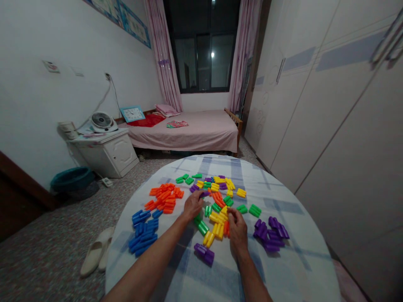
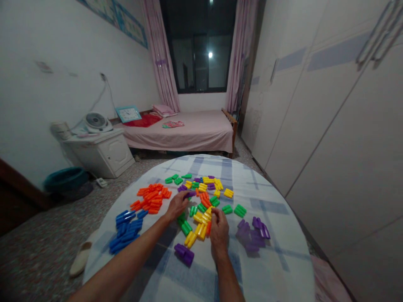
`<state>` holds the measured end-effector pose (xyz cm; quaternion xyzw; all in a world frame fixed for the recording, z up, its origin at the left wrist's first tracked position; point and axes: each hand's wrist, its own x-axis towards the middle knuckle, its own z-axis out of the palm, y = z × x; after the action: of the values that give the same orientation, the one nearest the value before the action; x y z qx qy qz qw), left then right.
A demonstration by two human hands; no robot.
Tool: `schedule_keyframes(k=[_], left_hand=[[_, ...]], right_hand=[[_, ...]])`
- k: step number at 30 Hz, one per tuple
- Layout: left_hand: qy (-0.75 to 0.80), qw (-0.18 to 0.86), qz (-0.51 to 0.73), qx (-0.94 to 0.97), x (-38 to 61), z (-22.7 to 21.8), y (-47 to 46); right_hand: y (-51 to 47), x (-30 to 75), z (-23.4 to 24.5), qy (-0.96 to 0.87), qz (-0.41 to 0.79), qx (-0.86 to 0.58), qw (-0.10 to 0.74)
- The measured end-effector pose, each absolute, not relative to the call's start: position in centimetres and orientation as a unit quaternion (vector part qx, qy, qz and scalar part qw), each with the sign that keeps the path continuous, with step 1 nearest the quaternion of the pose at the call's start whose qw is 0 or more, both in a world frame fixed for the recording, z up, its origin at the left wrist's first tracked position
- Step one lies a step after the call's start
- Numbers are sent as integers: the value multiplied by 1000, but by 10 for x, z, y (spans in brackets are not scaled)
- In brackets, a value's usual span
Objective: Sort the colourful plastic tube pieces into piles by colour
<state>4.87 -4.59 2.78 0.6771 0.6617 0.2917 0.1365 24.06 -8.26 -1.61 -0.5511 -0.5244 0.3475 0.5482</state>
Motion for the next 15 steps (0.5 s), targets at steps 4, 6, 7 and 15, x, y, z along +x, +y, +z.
schedule_keyframes(k=[4, 6, 7, 15], left_hand=[[639, 146, 289, 698, 64, 35, -35], [640, 146, 272, 703, 70, 36, -31], [648, 137, 271, 698, 70, 36, -29], [696, 63, 224, 680, 16, 22, -3]], right_hand=[[-81, 241, -16, -522, 346, -552, 551], [-81, 241, -15, -523, 346, -549, 553], [-81, 241, -15, -524, 347, -547, 553], [-83, 241, -12, -520, 355, -556, 543]])
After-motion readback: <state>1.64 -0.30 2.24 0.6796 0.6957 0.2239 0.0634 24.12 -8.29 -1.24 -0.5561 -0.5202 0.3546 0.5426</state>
